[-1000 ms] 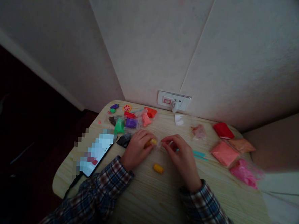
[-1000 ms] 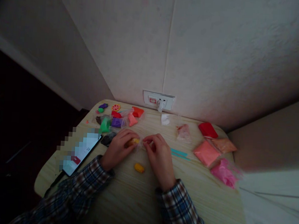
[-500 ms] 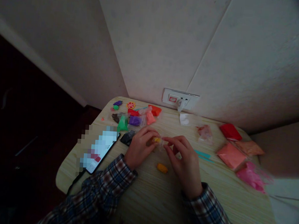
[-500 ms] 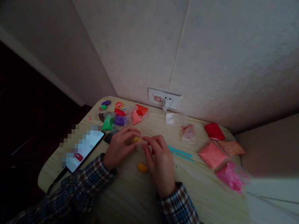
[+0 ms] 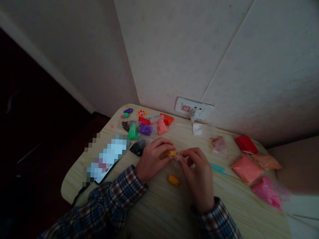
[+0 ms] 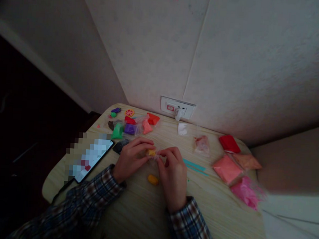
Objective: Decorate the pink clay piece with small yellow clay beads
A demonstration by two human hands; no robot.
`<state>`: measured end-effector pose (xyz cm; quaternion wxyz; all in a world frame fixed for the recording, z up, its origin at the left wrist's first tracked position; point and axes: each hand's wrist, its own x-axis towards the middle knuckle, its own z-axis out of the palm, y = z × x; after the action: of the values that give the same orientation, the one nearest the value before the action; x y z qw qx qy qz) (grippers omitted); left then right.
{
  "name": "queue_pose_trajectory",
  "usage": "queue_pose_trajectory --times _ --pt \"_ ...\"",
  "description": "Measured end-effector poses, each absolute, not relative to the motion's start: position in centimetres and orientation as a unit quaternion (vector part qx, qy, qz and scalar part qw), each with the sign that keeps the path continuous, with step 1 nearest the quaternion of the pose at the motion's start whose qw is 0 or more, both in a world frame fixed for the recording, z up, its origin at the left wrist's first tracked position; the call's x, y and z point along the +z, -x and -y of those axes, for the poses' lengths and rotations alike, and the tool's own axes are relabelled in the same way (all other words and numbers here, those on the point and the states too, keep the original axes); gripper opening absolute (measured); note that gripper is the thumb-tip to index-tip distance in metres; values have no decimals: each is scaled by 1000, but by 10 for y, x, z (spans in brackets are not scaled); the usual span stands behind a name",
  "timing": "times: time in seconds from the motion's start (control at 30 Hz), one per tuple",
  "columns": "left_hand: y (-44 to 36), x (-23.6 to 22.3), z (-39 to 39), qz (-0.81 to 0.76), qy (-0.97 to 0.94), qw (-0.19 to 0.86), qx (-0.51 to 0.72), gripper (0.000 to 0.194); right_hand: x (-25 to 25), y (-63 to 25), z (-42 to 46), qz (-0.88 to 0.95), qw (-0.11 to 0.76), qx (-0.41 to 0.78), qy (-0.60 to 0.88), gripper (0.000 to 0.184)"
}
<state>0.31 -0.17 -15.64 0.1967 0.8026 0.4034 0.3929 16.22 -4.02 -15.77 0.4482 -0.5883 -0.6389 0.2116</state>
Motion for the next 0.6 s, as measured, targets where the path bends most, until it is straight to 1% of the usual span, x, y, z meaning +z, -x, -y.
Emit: queue_pose_trajectory --times 0.23,0.4,0.6 --pt "-5 -159 3 -398 -803 195 398 16 -159 -164 38 613 470 239 588 18" --pt "-6 -158 3 -407 -803 194 391 15 -156 -164 38 590 487 266 587 13" --pt "2 -156 -4 -444 -791 179 380 22 -155 -167 35 514 533 323 590 10"
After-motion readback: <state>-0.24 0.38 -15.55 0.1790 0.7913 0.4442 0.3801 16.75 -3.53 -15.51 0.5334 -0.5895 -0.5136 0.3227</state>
